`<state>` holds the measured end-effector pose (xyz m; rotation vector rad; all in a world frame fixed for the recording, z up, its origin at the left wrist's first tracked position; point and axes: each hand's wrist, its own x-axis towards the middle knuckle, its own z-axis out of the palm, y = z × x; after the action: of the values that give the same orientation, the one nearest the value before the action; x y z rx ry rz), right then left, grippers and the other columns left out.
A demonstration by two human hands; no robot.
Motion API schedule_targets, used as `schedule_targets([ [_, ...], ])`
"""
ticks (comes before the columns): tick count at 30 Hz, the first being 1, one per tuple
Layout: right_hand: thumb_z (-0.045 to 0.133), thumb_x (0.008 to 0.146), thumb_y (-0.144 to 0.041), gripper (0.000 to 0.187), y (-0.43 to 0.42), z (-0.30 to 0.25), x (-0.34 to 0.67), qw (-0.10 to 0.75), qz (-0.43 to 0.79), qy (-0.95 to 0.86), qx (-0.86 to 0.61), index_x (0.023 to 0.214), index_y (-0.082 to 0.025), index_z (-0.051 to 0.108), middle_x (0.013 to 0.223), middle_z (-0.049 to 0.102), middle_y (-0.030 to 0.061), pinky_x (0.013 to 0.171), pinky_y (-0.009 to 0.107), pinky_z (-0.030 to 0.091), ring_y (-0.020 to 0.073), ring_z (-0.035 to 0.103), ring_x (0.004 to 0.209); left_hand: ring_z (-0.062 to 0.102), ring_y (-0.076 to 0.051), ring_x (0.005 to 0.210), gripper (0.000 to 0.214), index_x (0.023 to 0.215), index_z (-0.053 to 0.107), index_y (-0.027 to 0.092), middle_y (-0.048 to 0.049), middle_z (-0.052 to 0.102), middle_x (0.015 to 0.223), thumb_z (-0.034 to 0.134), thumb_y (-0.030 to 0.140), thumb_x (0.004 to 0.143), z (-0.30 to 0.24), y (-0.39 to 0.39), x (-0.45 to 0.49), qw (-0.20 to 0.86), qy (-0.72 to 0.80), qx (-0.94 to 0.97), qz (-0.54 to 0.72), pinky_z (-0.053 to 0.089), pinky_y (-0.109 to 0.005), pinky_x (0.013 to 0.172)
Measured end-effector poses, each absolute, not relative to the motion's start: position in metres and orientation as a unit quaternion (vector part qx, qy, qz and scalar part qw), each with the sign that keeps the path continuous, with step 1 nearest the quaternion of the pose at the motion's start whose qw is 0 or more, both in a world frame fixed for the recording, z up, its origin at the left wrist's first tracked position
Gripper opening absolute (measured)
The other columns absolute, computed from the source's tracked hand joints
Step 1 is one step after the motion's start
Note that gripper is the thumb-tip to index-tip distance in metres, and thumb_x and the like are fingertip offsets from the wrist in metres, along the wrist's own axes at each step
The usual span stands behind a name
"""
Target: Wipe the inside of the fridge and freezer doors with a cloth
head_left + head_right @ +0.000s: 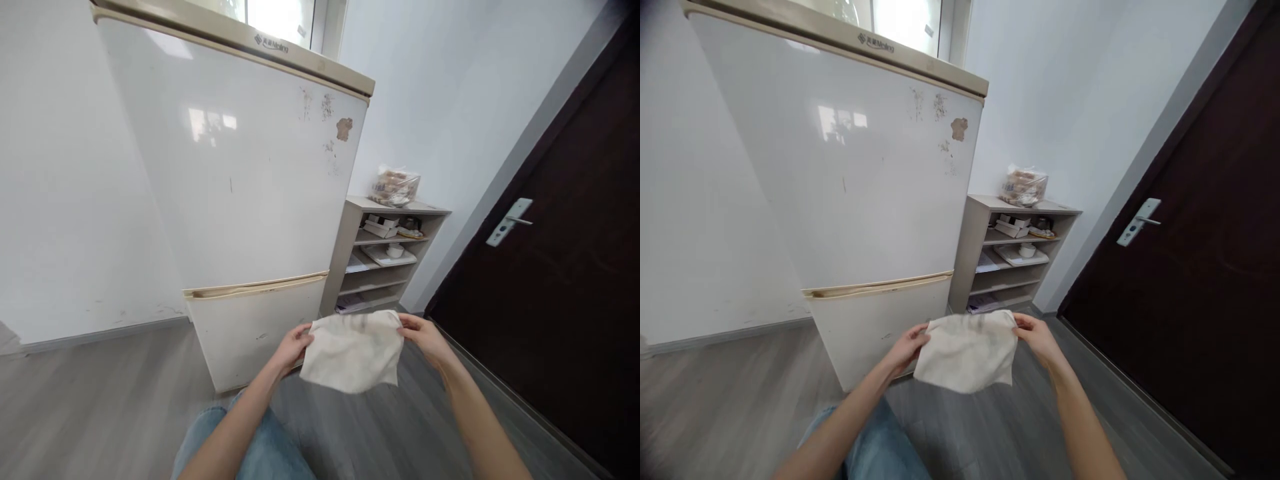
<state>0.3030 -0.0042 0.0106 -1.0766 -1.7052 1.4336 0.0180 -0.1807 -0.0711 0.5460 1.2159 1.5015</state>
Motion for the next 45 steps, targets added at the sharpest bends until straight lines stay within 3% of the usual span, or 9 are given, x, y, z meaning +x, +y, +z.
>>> schedule_targets([
  [2,0.080,0.053,-0.035,0.026,0.005,0.004,0.313,0.416,0.494,-0.649,-0.402,0.073,-0.020,0.080,0.087,0.076,0.0086,0.073,0.033,0.050,0.0235,0.065,0.082,0.059,-0.010,0.065,0.034,0.095,0.072,0.020,0.0019,0.071,0.074,0.080,0.035,0.066,-0.057,-0.167,0.004,0.497,0.533,0.257,0.635,0.045,-0.023,0.061],
  [5,0.078,0.053,-0.039,0.020,0.014,-0.015,0.324,0.476,0.445,-0.641,-0.406,0.063,-0.022,0.078,0.098,0.077,0.0104,0.083,0.038,0.051,0.0272,0.066,0.094,0.050,-0.007,0.058,0.028,0.079,0.069,0.019,0.0061,0.063,0.063,0.082,0.035,0.061,-0.050,-0.151,-0.001,0.467,0.553,0.305,0.619,0.036,-0.023,0.055],
  [10,0.067,0.057,-0.041,0.021,0.020,-0.042,0.326,0.483,0.423,-0.637,-0.426,0.061,-0.023,0.078,0.100,0.078,0.0114,0.097,0.044,0.048,0.0303,0.067,0.103,0.051,-0.011,0.056,0.039,0.067,0.063,0.019,0.0053,0.061,0.054,0.089,0.041,0.047,-0.066,-0.142,0.023,0.492,0.551,0.367,0.566,0.040,-0.028,0.058],
  [13,0.068,0.057,-0.041,0.020,0.022,-0.040,0.329,0.485,0.420,-0.636,-0.428,0.059,-0.024,0.076,0.095,0.079,0.0101,0.094,0.042,0.050,0.0300,0.068,0.099,0.052,-0.012,0.056,0.038,0.063,0.061,0.020,0.0051,0.059,0.054,0.088,0.040,0.045,-0.071,-0.142,0.031,0.492,0.539,0.387,0.563,0.040,-0.028,0.058],
  [19,0.077,0.050,-0.039,0.018,0.024,-0.027,0.336,0.527,0.493,-0.561,-0.406,0.054,-0.023,0.071,0.091,0.079,0.0108,0.070,0.035,0.052,0.0269,0.069,0.084,0.045,-0.009,0.058,0.023,0.068,0.063,0.020,0.0065,0.055,0.056,0.076,0.038,0.061,-0.070,-0.143,0.020,0.442,0.530,0.385,0.613,0.033,-0.025,0.059],
  [25,0.079,0.058,-0.042,0.022,0.004,-0.023,0.326,0.480,0.473,-0.636,-0.374,0.053,-0.022,0.071,0.097,0.078,0.0115,0.081,0.037,0.052,0.0292,0.069,0.096,0.052,-0.012,0.060,0.028,0.072,0.061,0.021,0.0058,0.058,0.058,0.076,0.042,0.062,-0.074,-0.153,0.007,0.421,0.530,0.404,0.615,0.044,-0.028,0.065],
  [34,0.087,0.050,-0.041,0.033,-0.015,-0.004,0.307,0.511,0.546,-0.592,-0.300,0.042,-0.022,0.062,0.092,0.077,0.0119,0.065,0.032,0.050,0.0268,0.069,0.082,0.061,-0.016,0.075,0.010,0.074,0.067,0.024,0.0008,0.071,0.073,0.067,0.033,0.077,-0.043,-0.183,-0.035,0.291,0.564,0.509,0.582,0.045,-0.029,0.075],
  [40,0.087,0.056,-0.036,0.028,-0.025,-0.002,0.297,0.512,0.537,-0.610,-0.279,0.044,-0.022,0.066,0.089,0.077,0.0109,0.070,0.033,0.052,0.0255,0.070,0.082,0.069,-0.023,0.098,0.006,0.079,0.073,0.030,-0.0063,0.082,0.100,0.067,0.030,0.079,-0.027,-0.193,-0.043,0.182,0.591,0.537,0.574,0.046,-0.036,0.095],
  [45,0.088,0.055,-0.033,0.027,-0.033,0.008,0.293,0.529,0.545,-0.593,-0.268,0.044,-0.023,0.066,0.088,0.076,0.0105,0.072,0.035,0.054,0.0283,0.071,0.086,0.072,-0.024,0.095,0.013,0.084,0.077,0.031,-0.0100,0.083,0.104,0.065,0.027,0.081,-0.018,-0.206,-0.047,0.041,0.591,0.578,0.561,0.050,-0.039,0.090],
])
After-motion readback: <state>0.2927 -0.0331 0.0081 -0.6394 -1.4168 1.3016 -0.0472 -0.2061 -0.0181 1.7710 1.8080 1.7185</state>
